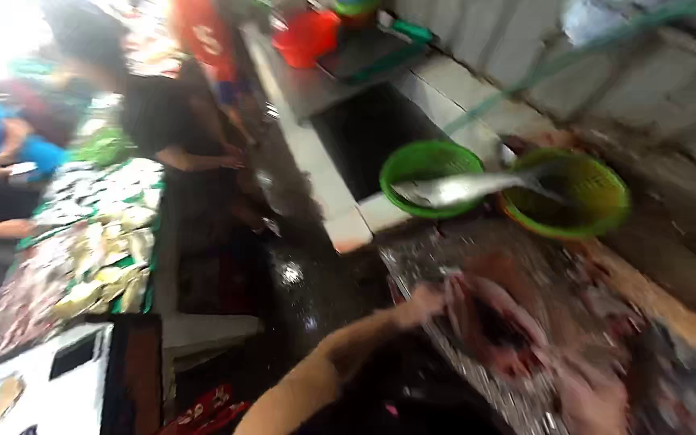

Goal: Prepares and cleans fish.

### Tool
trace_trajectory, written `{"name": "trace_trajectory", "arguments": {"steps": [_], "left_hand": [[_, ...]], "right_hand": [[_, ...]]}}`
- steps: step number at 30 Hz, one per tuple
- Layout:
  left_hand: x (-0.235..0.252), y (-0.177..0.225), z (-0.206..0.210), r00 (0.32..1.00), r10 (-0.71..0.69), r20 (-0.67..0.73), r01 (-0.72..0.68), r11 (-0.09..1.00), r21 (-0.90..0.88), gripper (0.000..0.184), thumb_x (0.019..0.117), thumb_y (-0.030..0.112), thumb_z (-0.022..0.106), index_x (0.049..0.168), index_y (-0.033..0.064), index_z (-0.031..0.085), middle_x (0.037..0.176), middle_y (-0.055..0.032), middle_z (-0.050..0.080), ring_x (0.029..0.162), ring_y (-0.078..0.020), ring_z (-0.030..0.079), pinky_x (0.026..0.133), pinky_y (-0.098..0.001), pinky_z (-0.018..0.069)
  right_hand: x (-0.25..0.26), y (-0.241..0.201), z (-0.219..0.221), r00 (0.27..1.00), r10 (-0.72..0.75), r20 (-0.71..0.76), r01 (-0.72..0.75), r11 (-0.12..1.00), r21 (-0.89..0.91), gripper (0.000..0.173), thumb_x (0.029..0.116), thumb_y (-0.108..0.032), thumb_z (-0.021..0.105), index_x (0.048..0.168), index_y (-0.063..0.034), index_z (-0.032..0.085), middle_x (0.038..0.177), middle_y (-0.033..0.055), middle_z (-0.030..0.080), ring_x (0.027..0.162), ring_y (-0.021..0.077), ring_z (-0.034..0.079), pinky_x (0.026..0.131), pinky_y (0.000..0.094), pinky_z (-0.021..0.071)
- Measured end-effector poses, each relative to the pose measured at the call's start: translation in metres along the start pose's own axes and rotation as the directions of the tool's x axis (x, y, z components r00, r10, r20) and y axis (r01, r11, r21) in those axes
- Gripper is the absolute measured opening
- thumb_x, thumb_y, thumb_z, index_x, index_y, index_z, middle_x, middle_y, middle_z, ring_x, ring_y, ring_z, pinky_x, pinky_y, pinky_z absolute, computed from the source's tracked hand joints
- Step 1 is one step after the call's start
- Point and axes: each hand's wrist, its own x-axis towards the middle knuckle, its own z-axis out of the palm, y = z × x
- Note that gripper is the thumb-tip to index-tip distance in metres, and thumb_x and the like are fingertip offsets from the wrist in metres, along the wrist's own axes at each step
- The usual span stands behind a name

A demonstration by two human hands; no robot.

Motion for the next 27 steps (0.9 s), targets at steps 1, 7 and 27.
{"name": "trace_trajectory", "arguments": {"steps": [1,7,27], "left_hand": [[0.006,0.011,-0.003,0.998,-0.058,-0.010,0.058,0.998,0.020,0.032,0.1018,0.021,0.065,0.123,-0.0025,0.066,0.106,-0.0151,0.071,0.091,-0.0194,0.068,0.083,-0.0396,0.0587],[0.039,-0.028,-0.001,0.994,-0.090,0.062,0.094,0.994,-0.063,0.044,0.1032,0.043,0.059,0.131,0.0083,0.062,0.118,-0.0124,0.069,0.104,-0.0257,0.069,0.088,-0.0496,0.0588],[0.043,-0.029,0.011,0.998,-0.048,0.052,0.061,0.949,-0.309,0.017,0.0989,0.006,0.054,0.114,-0.0004,0.060,0.097,-0.0125,0.068,0.083,-0.0239,0.069,0.076,-0.0447,0.0616]], "right_hand": [[-0.006,-0.027,0.012,0.993,0.120,-0.013,-0.120,0.992,0.029,0.028,0.0908,-0.017,0.075,0.112,0.0020,0.073,0.101,0.0086,0.076,0.086,0.0123,0.072,0.079,0.0346,0.0631],[-0.025,-0.035,0.042,0.956,0.219,0.194,-0.239,0.967,0.083,0.019,0.0907,-0.016,0.069,0.105,-0.0042,0.075,0.089,0.0019,0.075,0.075,0.0076,0.069,0.070,0.0290,0.0597],[-0.030,-0.031,0.073,0.906,0.323,0.275,-0.404,0.854,0.328,0.025,0.1019,-0.008,0.051,0.107,-0.0034,0.075,0.086,0.0050,0.071,0.058,0.0085,0.054,0.052,0.0232,0.0468]]}}
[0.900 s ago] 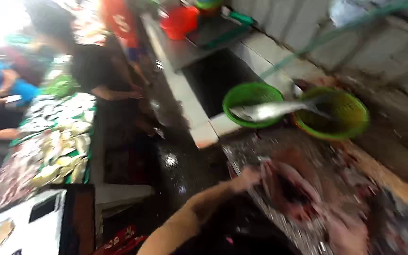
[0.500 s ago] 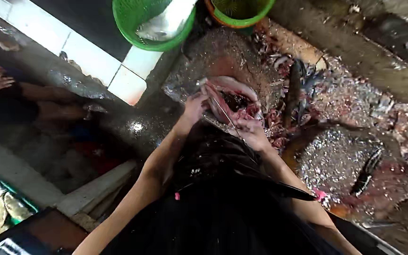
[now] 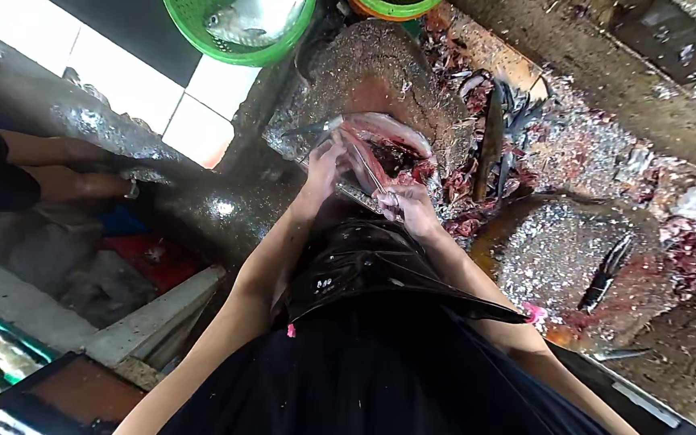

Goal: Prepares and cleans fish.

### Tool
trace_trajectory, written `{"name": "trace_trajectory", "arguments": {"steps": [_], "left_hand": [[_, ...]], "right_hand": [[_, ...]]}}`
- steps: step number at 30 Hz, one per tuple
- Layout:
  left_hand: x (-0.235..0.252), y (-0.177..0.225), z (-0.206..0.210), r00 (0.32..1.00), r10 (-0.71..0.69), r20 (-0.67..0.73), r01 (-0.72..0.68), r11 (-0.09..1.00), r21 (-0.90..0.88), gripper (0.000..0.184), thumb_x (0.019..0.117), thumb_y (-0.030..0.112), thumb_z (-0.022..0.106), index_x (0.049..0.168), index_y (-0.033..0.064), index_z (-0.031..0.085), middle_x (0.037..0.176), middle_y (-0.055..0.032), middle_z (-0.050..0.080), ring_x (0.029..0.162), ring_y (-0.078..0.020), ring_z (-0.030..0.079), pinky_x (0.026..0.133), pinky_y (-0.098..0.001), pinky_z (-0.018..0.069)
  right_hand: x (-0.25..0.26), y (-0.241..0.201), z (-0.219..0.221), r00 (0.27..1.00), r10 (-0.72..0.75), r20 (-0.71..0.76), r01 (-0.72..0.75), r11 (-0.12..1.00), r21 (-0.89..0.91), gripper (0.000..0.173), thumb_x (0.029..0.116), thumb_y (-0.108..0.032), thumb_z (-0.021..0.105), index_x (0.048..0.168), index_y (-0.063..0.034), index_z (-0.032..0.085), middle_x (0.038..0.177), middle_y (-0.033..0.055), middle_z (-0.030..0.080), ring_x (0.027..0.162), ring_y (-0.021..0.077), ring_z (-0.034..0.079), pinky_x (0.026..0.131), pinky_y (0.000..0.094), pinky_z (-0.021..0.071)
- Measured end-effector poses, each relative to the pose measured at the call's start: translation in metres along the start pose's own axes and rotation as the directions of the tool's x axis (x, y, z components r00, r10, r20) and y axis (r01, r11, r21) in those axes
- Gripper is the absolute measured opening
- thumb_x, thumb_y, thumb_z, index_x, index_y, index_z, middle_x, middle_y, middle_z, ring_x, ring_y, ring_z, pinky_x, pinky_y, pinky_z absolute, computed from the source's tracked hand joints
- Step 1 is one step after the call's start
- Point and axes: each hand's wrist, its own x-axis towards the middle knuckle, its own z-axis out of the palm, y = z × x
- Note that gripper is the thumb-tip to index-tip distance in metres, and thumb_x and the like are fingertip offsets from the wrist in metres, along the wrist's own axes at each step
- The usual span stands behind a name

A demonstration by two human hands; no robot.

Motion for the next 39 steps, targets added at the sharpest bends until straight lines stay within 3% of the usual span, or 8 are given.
{"name": "trace_trajectory", "arguments": {"steps": [8,12,16,19,29,32,35,39], "left_hand": [[0.011,0.004,-0.010,1.000,-0.019,0.015,0.018,0.995,0.096,0.019,0.1030,0.009,0.051,0.115,-0.0004,0.062,0.095,-0.0141,0.071,0.083,-0.0267,0.072,0.073,-0.0469,0.0626],[0.035,0.021,-0.014,0.999,-0.008,-0.032,0.017,0.958,0.286,0.024,0.1032,0.017,0.059,0.117,-0.0019,0.065,0.101,-0.0156,0.072,0.088,-0.0264,0.073,0.076,-0.0468,0.0630],[0.043,0.030,-0.007,0.995,0.088,0.044,-0.097,0.956,0.277,0.017,0.1019,0.013,0.058,0.105,-0.0022,0.066,0.092,-0.0135,0.071,0.080,-0.0239,0.071,0.072,-0.0441,0.0621],[0.034,0.031,-0.002,0.992,0.099,0.077,-0.112,0.975,0.190,0.013,0.0966,0.007,0.062,0.106,-0.0024,0.066,0.091,-0.0121,0.070,0.079,-0.0225,0.069,0.070,-0.0423,0.0616],[0.022,0.023,0.007,0.995,0.093,0.027,-0.095,0.993,0.073,0.014,0.0968,0.008,0.063,0.106,-0.0016,0.067,0.093,-0.0117,0.069,0.081,-0.0222,0.069,0.074,-0.0419,0.0617],[0.023,0.021,0.006,0.997,0.081,0.020,-0.082,0.994,0.071,0.015,0.0966,0.010,0.064,0.107,-0.0005,0.068,0.093,-0.0110,0.069,0.079,-0.0213,0.068,0.071,-0.0399,0.0604],[0.021,0.025,0.006,0.996,0.076,0.043,-0.080,0.992,0.101,0.014,0.0973,0.011,0.064,0.106,0.0003,0.068,0.092,-0.0107,0.070,0.078,-0.0208,0.069,0.070,-0.0394,0.0605],[0.022,0.027,0.005,0.993,0.082,0.082,-0.093,0.985,0.147,0.015,0.0979,0.012,0.066,0.105,-0.0009,0.067,0.091,-0.0128,0.071,0.078,-0.0226,0.070,0.071,-0.0418,0.0615]], "right_hand": [[0.013,-0.009,0.000,0.987,-0.085,0.134,0.111,0.973,-0.203,0.028,0.0885,0.004,0.073,0.116,-0.0045,0.074,0.093,0.0062,0.074,0.076,0.0123,0.069,0.072,0.0301,0.0620],[0.017,-0.004,-0.003,0.948,-0.317,0.033,0.313,0.905,-0.288,0.032,0.0868,-0.006,0.075,0.118,-0.0024,0.072,0.091,0.0060,0.073,0.069,0.0118,0.066,0.064,0.0303,0.0597],[0.019,-0.008,-0.008,0.969,-0.245,0.001,0.219,0.865,-0.452,0.028,0.0872,-0.022,0.078,0.111,-0.0073,0.076,0.076,0.0017,0.070,0.054,0.0100,0.058,0.052,0.0319,0.0520],[0.017,-0.009,-0.005,0.985,-0.170,-0.015,0.135,0.831,-0.539,0.027,0.0873,-0.030,0.077,0.108,-0.0127,0.078,0.077,0.0002,0.072,0.060,0.0116,0.063,0.059,0.0390,0.0550],[0.019,-0.002,0.016,1.000,-0.003,0.007,0.003,0.993,0.115,0.020,0.0984,-0.002,0.060,0.114,-0.0035,0.073,0.090,0.0056,0.070,0.062,0.0086,0.055,0.056,0.0232,0.0495],[0.018,0.003,0.012,0.990,-0.131,-0.045,0.109,0.938,-0.330,0.021,0.0930,-0.010,0.075,0.114,-0.0105,0.076,0.091,0.0047,0.075,0.070,0.0126,0.067,0.065,0.0327,0.0585],[0.023,0.009,0.011,0.956,-0.289,-0.055,0.160,0.666,-0.729,0.034,0.0858,-0.014,0.076,0.119,-0.0079,0.075,0.103,0.0116,0.075,0.089,0.0255,0.072,0.081,0.0524,0.0579],[0.033,0.008,0.009,0.959,-0.279,-0.042,0.075,0.397,-0.915,0.044,0.0897,-0.022,0.068,0.130,-0.0037,0.068,0.117,0.0198,0.070,0.105,0.0383,0.068,0.096,0.0610,0.0489]]}}
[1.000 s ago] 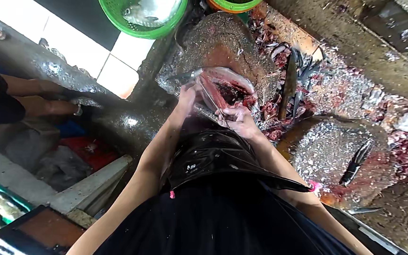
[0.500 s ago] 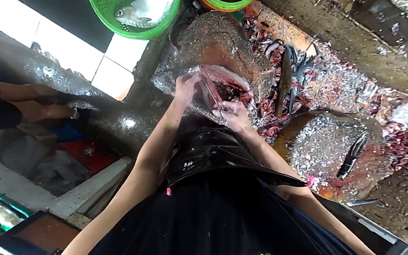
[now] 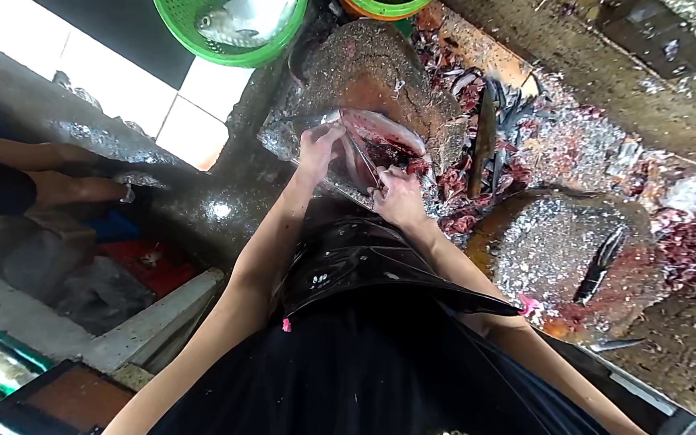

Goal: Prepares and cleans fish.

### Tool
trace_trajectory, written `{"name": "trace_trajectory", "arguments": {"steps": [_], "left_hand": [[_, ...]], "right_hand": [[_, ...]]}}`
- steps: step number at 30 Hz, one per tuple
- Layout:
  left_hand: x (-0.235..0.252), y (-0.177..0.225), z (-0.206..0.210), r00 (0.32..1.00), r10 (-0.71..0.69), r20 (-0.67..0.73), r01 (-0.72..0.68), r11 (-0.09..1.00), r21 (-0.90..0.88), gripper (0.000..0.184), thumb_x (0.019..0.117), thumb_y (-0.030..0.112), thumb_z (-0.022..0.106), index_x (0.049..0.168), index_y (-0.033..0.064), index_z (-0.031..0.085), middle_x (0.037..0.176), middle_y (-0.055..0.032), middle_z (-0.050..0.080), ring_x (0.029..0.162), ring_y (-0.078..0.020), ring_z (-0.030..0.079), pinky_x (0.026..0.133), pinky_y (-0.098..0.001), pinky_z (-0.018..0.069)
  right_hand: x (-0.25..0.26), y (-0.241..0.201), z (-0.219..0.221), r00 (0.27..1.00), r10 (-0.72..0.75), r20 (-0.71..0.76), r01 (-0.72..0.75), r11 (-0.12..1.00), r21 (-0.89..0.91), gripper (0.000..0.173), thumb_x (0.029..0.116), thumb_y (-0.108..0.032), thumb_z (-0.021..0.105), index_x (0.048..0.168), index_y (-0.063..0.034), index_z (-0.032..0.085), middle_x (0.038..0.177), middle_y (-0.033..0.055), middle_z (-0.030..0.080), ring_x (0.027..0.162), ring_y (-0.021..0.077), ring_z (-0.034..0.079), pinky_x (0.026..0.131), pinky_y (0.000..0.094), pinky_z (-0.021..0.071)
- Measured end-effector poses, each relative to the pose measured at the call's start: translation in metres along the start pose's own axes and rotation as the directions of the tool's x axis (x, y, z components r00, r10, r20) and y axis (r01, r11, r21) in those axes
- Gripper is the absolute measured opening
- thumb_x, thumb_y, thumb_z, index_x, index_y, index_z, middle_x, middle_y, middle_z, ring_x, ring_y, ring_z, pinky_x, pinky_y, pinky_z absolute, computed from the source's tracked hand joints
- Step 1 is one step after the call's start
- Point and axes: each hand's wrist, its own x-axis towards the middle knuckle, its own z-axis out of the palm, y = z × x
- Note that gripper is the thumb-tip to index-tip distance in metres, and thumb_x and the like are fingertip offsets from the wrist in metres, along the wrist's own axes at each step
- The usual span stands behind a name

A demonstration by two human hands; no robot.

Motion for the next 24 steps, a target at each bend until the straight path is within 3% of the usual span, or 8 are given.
{"name": "trace_trajectory", "arguments": {"steps": [9,11,13,16,24], "left_hand": [[0.007,-0.008,-0.002,0.999,0.014,0.031,-0.016,0.996,0.092,0.018,0.0966,0.014,0.066,0.107,-0.0009,0.070,0.098,-0.0126,0.072,0.089,-0.0238,0.070,0.079,-0.0461,0.0609],[0.009,-0.008,-0.001,0.997,0.048,0.057,-0.054,0.992,0.113,0.015,0.0949,0.012,0.066,0.102,-0.0002,0.070,0.096,-0.0112,0.072,0.089,-0.0223,0.070,0.079,-0.0442,0.0607],[0.011,-0.008,-0.001,0.994,0.072,0.077,-0.081,0.989,0.121,0.014,0.0954,0.011,0.067,0.103,-0.0009,0.070,0.096,-0.0107,0.072,0.089,-0.0208,0.070,0.081,-0.0429,0.0603],[0.010,-0.003,0.003,0.992,0.066,0.105,-0.077,0.992,0.099,0.017,0.0965,0.012,0.068,0.106,-0.0023,0.069,0.100,-0.0119,0.072,0.093,-0.0213,0.070,0.085,-0.0429,0.0597],[0.010,-0.002,-0.001,0.992,0.043,0.115,-0.060,0.987,0.149,0.017,0.0945,0.012,0.071,0.105,-0.0017,0.069,0.098,-0.0117,0.072,0.091,-0.0212,0.070,0.080,-0.0421,0.0602]], "right_hand": [[0.002,0.002,-0.001,0.997,-0.080,0.013,0.081,0.967,-0.243,0.043,0.0941,-0.023,0.060,0.132,-0.0043,0.066,0.121,0.0192,0.069,0.104,0.0389,0.068,0.097,0.0635,0.0436],[0.003,0.002,-0.002,0.995,-0.100,0.019,0.101,0.956,-0.276,0.042,0.0941,-0.022,0.060,0.131,-0.0034,0.067,0.120,0.0189,0.069,0.103,0.0385,0.068,0.097,0.0640,0.0440],[0.005,0.000,-0.002,0.995,-0.095,0.010,0.094,0.957,-0.274,0.042,0.0926,-0.023,0.060,0.129,-0.0032,0.067,0.117,0.0188,0.070,0.100,0.0376,0.069,0.094,0.0621,0.0457],[0.008,-0.008,-0.004,0.999,-0.017,0.034,0.023,0.980,-0.200,0.045,0.0917,-0.025,0.064,0.131,-0.0033,0.067,0.121,0.0199,0.069,0.106,0.0385,0.068,0.098,0.0608,0.0457],[0.011,-0.020,0.007,0.995,0.055,0.087,-0.040,0.985,-0.166,0.050,0.0928,-0.029,0.059,0.134,-0.0025,0.064,0.123,0.0207,0.069,0.109,0.0398,0.067,0.100,0.0617,0.0449]]}}
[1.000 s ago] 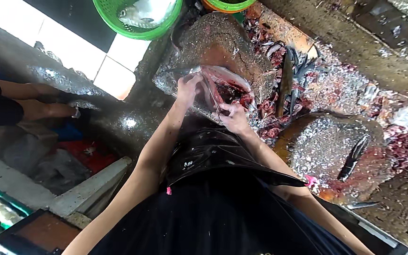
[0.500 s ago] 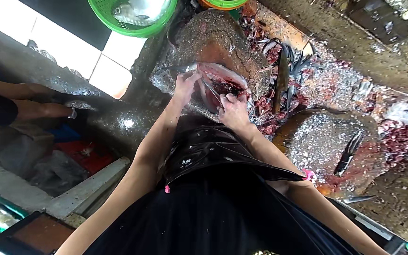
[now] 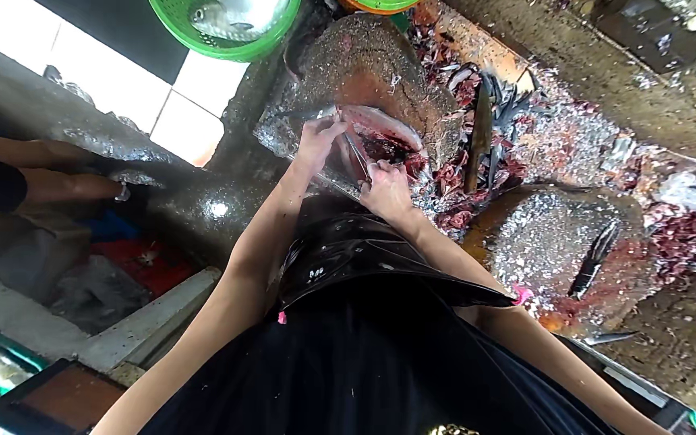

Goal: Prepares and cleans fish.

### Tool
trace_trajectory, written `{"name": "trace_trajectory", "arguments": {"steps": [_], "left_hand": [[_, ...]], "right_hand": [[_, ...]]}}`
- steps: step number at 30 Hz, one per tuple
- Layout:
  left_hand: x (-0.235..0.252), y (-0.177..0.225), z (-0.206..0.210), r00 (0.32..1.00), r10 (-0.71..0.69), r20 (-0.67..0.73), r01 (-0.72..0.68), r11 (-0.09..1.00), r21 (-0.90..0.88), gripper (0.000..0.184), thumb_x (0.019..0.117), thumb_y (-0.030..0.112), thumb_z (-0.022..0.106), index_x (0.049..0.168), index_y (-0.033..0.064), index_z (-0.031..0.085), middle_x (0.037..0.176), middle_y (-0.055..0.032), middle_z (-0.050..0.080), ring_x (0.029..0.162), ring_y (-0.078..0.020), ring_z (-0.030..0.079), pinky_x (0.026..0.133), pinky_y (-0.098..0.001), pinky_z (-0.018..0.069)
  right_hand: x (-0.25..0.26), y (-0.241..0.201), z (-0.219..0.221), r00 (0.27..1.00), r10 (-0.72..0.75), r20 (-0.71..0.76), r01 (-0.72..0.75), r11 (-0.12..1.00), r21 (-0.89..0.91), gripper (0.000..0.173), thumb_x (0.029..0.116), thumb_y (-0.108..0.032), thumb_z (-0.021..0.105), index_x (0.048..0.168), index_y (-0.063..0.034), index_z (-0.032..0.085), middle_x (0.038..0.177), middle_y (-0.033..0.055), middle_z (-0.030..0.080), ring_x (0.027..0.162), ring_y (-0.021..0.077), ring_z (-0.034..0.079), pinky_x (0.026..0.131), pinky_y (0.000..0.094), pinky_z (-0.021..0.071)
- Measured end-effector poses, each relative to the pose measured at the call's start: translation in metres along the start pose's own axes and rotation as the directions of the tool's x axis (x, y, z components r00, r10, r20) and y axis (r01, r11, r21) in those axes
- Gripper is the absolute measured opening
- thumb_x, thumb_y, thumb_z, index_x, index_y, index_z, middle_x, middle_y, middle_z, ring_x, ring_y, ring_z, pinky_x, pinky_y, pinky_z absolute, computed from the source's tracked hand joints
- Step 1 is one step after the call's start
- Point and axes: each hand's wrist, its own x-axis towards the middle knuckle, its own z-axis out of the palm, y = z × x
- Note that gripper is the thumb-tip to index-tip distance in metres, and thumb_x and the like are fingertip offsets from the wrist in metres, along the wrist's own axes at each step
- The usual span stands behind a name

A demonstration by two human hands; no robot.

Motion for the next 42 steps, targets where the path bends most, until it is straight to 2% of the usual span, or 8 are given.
{"name": "trace_trajectory", "arguments": {"steps": [16,18,21,24,27,31,36,42], "left_hand": [[0.000,0.002,0.001,0.970,0.158,0.187,-0.197,0.957,0.213,0.016,0.1017,0.014,0.064,0.105,-0.0011,0.069,0.095,-0.0088,0.072,0.088,-0.0156,0.070,0.084,-0.0364,0.0602],[0.006,-0.001,-0.004,0.979,0.169,0.109,-0.188,0.963,0.192,0.016,0.1016,0.013,0.063,0.107,-0.0012,0.070,0.097,-0.0093,0.072,0.090,-0.0164,0.070,0.085,-0.0376,0.0595],[-0.010,-0.015,-0.003,0.974,0.007,-0.226,0.031,0.986,0.164,0.024,0.0982,0.021,0.070,0.111,0.0011,0.072,0.100,-0.0134,0.073,0.088,-0.0230,0.071,0.078,-0.0450,0.0618],[-0.038,-0.017,0.005,0.944,-0.063,-0.325,0.157,0.950,0.271,0.030,0.0940,0.018,0.071,0.117,-0.0018,0.068,0.105,-0.0183,0.072,0.086,-0.0275,0.074,0.077,-0.0478,0.0647],[-0.072,-0.044,0.023,0.960,-0.155,-0.234,0.216,0.941,0.259,0.030,0.0929,0.013,0.071,0.117,-0.0050,0.066,0.105,-0.0209,0.073,0.087,-0.0300,0.076,0.080,-0.0498,0.0661],[-0.078,-0.056,0.037,0.984,-0.063,-0.166,0.085,0.988,0.128,0.038,0.0839,0.009,0.083,0.113,-0.0058,0.064,0.101,-0.0183,0.074,0.091,-0.0277,0.076,0.084,-0.0475,0.0654],[-0.080,-0.060,0.042,0.997,0.034,-0.065,-0.047,0.978,-0.205,0.073,0.0694,-0.015,0.079,0.137,-0.0051,0.051,0.116,-0.0208,0.069,0.102,-0.0293,0.071,0.087,-0.0468,0.0629],[-0.073,-0.054,0.035,0.998,-0.030,-0.051,0.011,0.942,-0.336,0.023,0.0975,0.004,0.064,0.119,-0.0033,0.061,0.104,-0.0147,0.070,0.091,-0.0259,0.072,0.081,-0.0451,0.0627]], "right_hand": [[0.042,-0.002,-0.048,0.991,0.053,-0.119,-0.032,0.984,0.178,0.036,0.0876,-0.034,0.067,0.113,-0.0085,0.073,0.100,0.0145,0.074,0.095,0.0362,0.072,0.083,0.0616,0.0557],[0.058,0.018,-0.060,0.967,0.157,-0.198,-0.115,0.971,0.209,0.045,0.0896,-0.046,0.066,0.118,-0.0111,0.072,0.104,0.0126,0.074,0.096,0.0340,0.071,0.083,0.0599,0.0561],[0.053,0.060,-0.069,0.924,0.378,-0.052,-0.341,0.879,0.335,0.045,0.0871,-0.054,0.069,0.100,-0.0116,0.076,0.099,0.0143,0.072,0.098,0.0352,0.068,0.086,0.0630,0.0514],[0.025,0.082,-0.067,0.951,0.249,-0.180,-0.146,0.882,0.448,0.032,0.0892,-0.043,0.070,0.095,-0.0114,0.076,0.081,0.0077,0.071,0.077,0.0261,0.067,0.074,0.0580,0.0522],[-0.023,0.089,-0.041,0.975,0.201,-0.094,-0.106,0.795,0.597,0.027,0.0883,-0.033,0.073,0.103,-0.0109,0.077,0.084,0.0052,0.075,0.074,0.0185,0.070,0.073,0.0508,0.0583],[-0.072,0.092,-0.019,0.990,0.124,-0.068,-0.032,0.662,0.749,0.026,0.0933,-0.014,0.068,0.118,-0.0090,0.072,0.089,0.0058,0.073,0.065,0.0136,0.065,0.057,0.0335,0.0573],[-0.096,0.089,-0.031,0.999,-0.043,0.012,0.015,0.566,0.824,0.033,0.0899,-0.001,0.059,0.120,-0.0076,0.071,0.100,0.0061,0.074,0.071,0.0115,0.067,0.059,0.0273,0.0576],[-0.087,0.092,-0.041,0.979,-0.157,0.127,-0.004,0.615,0.788,0.029,0.0857,-0.011,0.074,0.114,-0.0070,0.075,0.083,0.0028,0.073,0.060,0.0081,0.062,0.056,0.0274,0.0544]]}}
